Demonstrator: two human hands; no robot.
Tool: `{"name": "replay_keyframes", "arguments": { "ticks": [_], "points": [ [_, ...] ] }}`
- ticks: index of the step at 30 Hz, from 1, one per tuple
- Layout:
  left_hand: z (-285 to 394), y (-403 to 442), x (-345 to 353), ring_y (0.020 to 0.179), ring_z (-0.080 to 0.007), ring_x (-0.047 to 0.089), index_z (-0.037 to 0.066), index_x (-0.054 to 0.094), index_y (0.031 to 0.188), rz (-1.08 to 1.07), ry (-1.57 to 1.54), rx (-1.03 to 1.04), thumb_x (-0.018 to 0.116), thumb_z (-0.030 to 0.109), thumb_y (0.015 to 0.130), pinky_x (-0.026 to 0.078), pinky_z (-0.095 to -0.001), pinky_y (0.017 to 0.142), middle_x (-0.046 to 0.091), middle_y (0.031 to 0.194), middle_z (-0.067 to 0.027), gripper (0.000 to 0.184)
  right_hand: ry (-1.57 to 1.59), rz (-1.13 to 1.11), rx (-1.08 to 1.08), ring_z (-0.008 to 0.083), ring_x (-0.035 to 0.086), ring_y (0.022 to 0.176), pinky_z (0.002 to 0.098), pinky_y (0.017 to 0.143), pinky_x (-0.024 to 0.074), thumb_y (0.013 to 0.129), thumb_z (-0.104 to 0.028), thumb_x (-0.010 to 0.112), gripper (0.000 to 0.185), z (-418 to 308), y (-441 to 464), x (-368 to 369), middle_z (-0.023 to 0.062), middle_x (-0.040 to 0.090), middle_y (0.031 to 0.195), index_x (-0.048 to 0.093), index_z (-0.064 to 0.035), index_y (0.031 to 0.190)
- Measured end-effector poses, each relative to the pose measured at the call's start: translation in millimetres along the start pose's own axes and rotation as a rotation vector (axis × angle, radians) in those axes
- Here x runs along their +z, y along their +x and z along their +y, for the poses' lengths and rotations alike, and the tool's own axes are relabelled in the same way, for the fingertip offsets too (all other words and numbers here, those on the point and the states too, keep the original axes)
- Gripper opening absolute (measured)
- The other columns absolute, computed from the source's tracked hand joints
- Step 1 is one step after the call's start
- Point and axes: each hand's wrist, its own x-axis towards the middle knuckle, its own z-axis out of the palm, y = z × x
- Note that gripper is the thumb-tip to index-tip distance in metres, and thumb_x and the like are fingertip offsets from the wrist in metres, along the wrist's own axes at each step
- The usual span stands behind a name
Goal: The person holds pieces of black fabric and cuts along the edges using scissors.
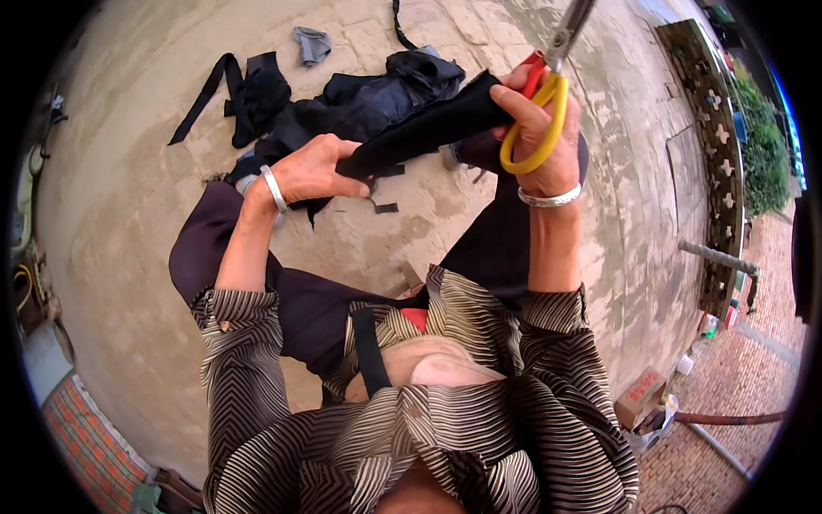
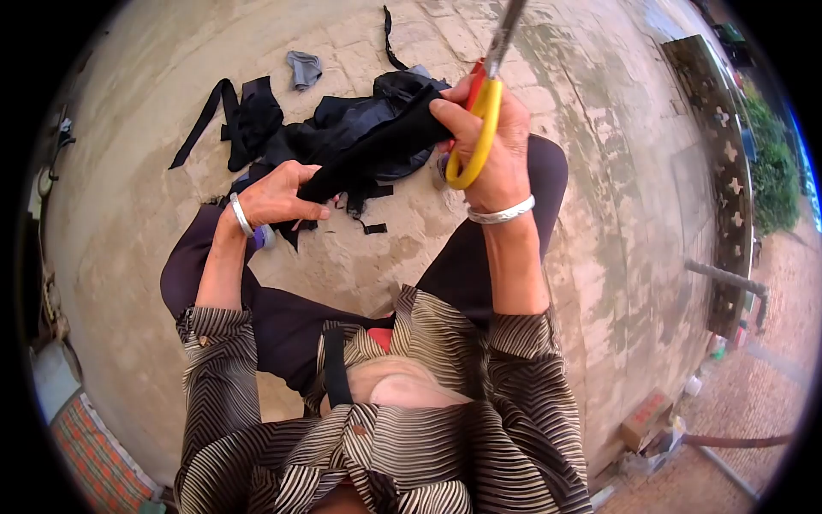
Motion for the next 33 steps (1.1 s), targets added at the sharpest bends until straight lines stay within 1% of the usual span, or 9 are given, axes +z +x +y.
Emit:
{"name": "replay_keyframes", "arguments": {
  "ticks": [3,6,7,10,12,15,16,20,33],
  "points": [
    [-1.7,1.9,0.4,0.06,-0.0037,0.049,-0.003,0.062,0.094,0.005,-0.045,-0.013,0.075,0.009,0.072,0.042,-0.0223,0.053,0.057,0.07,0.0016,0.028,0.023,0.007,-0.041,0.008,0.053,0.052,0.0201,0.044,0.0425,0.078,0.002,0.068,0.013,-2.1,6.1,-12.6,0.0016,0.057,0.074,0.058,-0.0044,0.084],
    [-12.7,1.5,-8.9,0.064,-0.0034,0.048,-0.002,0.062,0.091,0.07,0.047,0.055,0.077,0.012,0.071,0.041,-0.0224,0.057,0.056,0.07,0.0017,0.028,0.039,0.062,-0.101,0.0101,0.054,0.052,0.0213,0.046,0.0454,0.077,0.0,0.068,0.014,-7.8,12.7,-26.8,0.0038,0.058,0.075,0.057,-0.0032,0.086],
    [-11.7,0.5,-13.1,0.067,-0.0037,0.047,-0.002,0.061,0.089,0.03,0.049,0.003,0.078,0.013,0.069,0.041,-0.0226,0.06,0.055,0.071,0.0032,0.03,0.007,0.062,-0.098,0.0104,0.055,0.054,0.0214,0.046,0.0462,0.077,-0.001,0.068,0.015,-10.6,10.7,-32.9,0.0037,0.058,0.077,0.058,-0.0034,0.087],
    [-2.3,-4.0,-12.2,0.067,-0.0027,0.046,-0.001,0.06,0.09,0.012,-0.072,-0.008,0.075,0.012,0.071,0.04,-0.0208,0.06,0.054,0.073,0.0045,0.028,-0.011,0.094,-0.137,0.0103,0.056,0.057,0.0217,0.046,0.0464,0.076,-0.001,0.068,0.015,-10.8,5.3,-52.4,0.0033,0.058,0.079,0.058,-0.0034,0.088],
    [11.3,-8.6,-9.7,0.067,-0.0012,0.046,-0.001,0.06,0.09,0.084,-0.36,-0.019,0.072,0.011,0.074,0.039,-0.0193,0.059,0.054,0.075,0.0047,0.024,-0.051,0.15,-0.152,0.0102,0.057,0.061,0.0218,0.047,0.0469,0.076,-0.002,0.068,0.017,-12.2,-3.5,-63.2,0.0029,0.058,0.081,0.058,-0.0036,0.089],
    [19.8,-7.9,-5.3,0.069,-0.0001,0.047,-0.001,0.059,0.091,0.169,-0.379,0.051,0.069,0.009,0.076,0.039,-0.0174,0.061,0.055,0.077,0.0044,0.02,-0.026,0.257,-0.102,0.0097,0.057,0.065,0.0214,0.048,0.0471,0.076,-0.001,0.068,0.018,-8.3,-17.2,-77.3,0.0025,0.058,0.083,0.059,-0.0038,0.091],
    [13.5,-5.0,-4.6,0.075,-0.0034,0.054,-0.002,0.059,0.095,0.166,-0.409,0.085,0.066,0.004,0.079,0.044,-0.0187,0.066,0.062,0.085,-0.0004,0.018,-0.031,0.251,-0.115,0.01,0.057,0.069,0.0213,0.05,0.0468,0.076,0.001,0.067,0.019,-6.2,-20.7,-84.6,0.0025,0.057,0.085,0.059,-0.0039,0.092],
    [19.0,1.0,9.9,0.079,-0.0027,0.052,0.001,0.059,0.095,0.205,-0.458,0.097,0.065,0.001,0.077,0.042,-0.0175,0.072,0.058,0.087,0.0028,0.019,0.01,0.266,-0.135,0.0116,0.056,0.071,0.0223,0.054,0.0452,0.076,0.007,0.064,0.019,7.4,-37.2,-112.0,0.0041,0.057,0.089,0.056,-0.0039,0.091],
    [29.4,11.3,46.1,0.069,-0.0005,0.048,-0.001,0.064,0.089,0.322,-0.303,0.137,0.064,0.004,0.084,0.039,-0.0177,0.063,0.057,0.077,0.0046,0.007,-0.024,0.38,-0.017,0.0104,0.055,0.062,0.0225,0.049,0.0449,0.077,0.008,0.062,0.019,27.2,-78.3,-136.0,0.0031,0.056,0.087,0.055,-0.0061,0.088]
  ]
}}
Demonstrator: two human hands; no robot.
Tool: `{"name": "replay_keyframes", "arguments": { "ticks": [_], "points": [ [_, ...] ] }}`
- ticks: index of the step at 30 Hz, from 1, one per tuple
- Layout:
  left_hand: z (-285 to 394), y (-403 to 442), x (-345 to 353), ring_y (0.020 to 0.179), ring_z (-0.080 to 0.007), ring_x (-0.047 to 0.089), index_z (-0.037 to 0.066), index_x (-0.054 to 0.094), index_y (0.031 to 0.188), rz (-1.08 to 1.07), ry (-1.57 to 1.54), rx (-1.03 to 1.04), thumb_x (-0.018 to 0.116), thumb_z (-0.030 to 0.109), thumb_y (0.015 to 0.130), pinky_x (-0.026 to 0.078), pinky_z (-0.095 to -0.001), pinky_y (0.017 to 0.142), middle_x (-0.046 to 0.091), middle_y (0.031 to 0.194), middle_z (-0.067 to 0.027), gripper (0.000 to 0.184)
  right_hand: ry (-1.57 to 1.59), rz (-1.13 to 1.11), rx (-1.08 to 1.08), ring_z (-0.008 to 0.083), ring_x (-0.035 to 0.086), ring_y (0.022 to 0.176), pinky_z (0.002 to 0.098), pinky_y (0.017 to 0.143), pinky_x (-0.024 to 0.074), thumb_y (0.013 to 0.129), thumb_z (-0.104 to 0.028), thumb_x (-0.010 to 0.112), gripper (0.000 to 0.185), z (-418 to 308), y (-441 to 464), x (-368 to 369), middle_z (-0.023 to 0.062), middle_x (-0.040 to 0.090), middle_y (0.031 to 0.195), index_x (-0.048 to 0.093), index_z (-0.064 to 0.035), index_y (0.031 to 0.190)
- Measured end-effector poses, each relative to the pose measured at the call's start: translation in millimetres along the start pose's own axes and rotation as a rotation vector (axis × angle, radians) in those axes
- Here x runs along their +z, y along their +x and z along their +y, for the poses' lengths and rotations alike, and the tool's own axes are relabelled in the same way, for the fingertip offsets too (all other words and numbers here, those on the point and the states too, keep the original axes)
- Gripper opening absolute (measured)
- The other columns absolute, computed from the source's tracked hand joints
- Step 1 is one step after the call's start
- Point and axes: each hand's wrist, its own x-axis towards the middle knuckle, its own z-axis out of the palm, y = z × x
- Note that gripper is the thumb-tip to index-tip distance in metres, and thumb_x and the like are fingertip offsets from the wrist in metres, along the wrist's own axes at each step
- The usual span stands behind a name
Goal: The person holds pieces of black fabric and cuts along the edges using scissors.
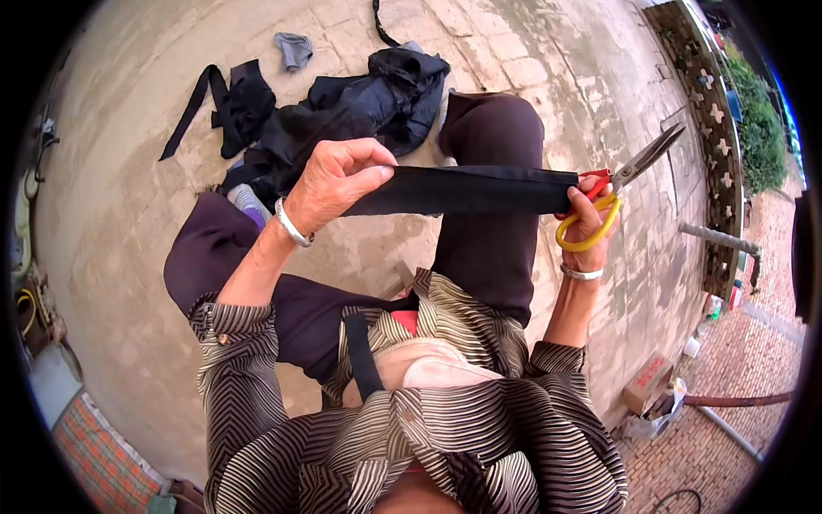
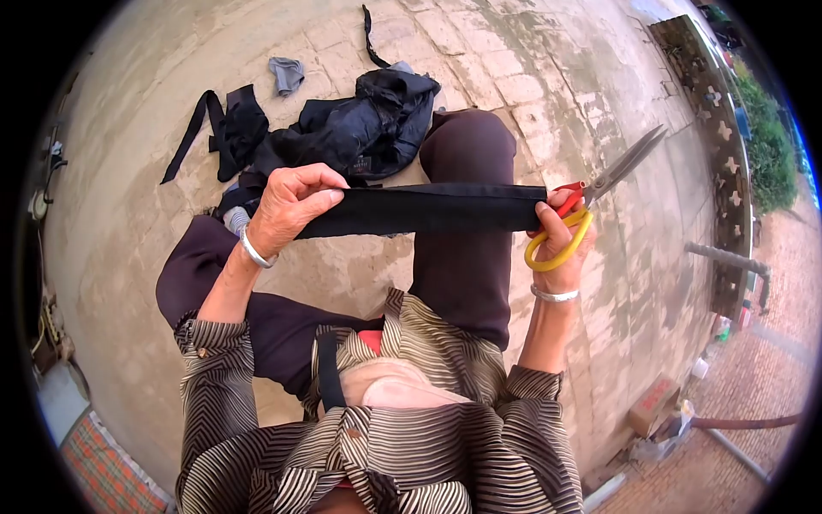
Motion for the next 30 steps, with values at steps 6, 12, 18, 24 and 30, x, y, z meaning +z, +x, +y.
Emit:
{"name": "replay_keyframes", "arguments": {
  "ticks": [6,12,18,24,30],
  "points": [
    [-26.9,4.0,7.2,0.068,-0.0035,0.053,-0.001,0.065,0.087,-0.043,-0.416,-0.074,0.062,0.006,0.085,0.043,-0.0184,0.064,0.06,0.077,0.0028,0.008,-0.055,0.056,0.084,0.0102,0.055,0.056,0.0209,0.047,0.0449,0.078,0.007,0.062,0.017,20.3,-1.8,-6.1,0.0025,0.058,0.081,0.057,-0.0052,0.088],
    [-22.7,3.8,8.3,0.067,-0.0053,0.059,0.0,0.064,0.088,-0.044,-0.623,-0.184,0.063,0.007,0.084,0.048,-0.0185,0.064,0.064,0.078,0.0003,0.008,-0.12,0.037,0.109,0.0062,0.051,0.055,0.018,0.046,0.0424,0.078,0.006,0.062,0.015,36.1,2.0,-8.3,-0.0014,0.053,0.073,0.057,-0.0064,0.085],
    [-20.1,3.0,9.5,0.065,-0.0059,0.062,0.0,0.063,0.089,-0.073,-0.58,-0.206,0.063,0.008,0.082,0.052,-0.0194,0.061,0.067,0.079,-0.0032,0.011,-0.179,0.04,0.068,0.0088,0.048,0.047,0.0201,0.043,0.0391,0.077,0.002,0.063,0.012,34.7,0.9,-4.9,0.0,0.049,0.065,0.055,-0.0045,0.083],
    [-18.1,2.4,12.5,0.065,-0.0066,0.063,-0.001,0.063,0.089,-0.048,-0.583,-0.229,0.063,0.008,0.083,0.052,-0.0199,0.061,0.067,0.079,-0.0036,0.011,-0.196,0.01,0.09,0.006,0.047,0.055,0.0193,0.05,0.0396,0.079,0.005,0.065,0.016,34.2,-6.8,-9.8,-0.0021,0.05,0.071,0.054,-0.0067,0.084],
    [-20.3,2.2,18.3,0.065,-0.0063,0.062,-0.001,0.064,0.09,-0.003,-0.565,-0.231,0.062,0.008,0.085,0.052,-0.0196,0.062,0.067,0.079,-0.0029,0.011,-0.562,0.031,-0.174,0.0107,0.056,0.064,0.024,0.061,0.0463,0.08,0.002,0.065,0.015,46.2,4.9,-20.5,0.002,0.056,0.074,0.057,-0.0021,0.092]
  ]
}}
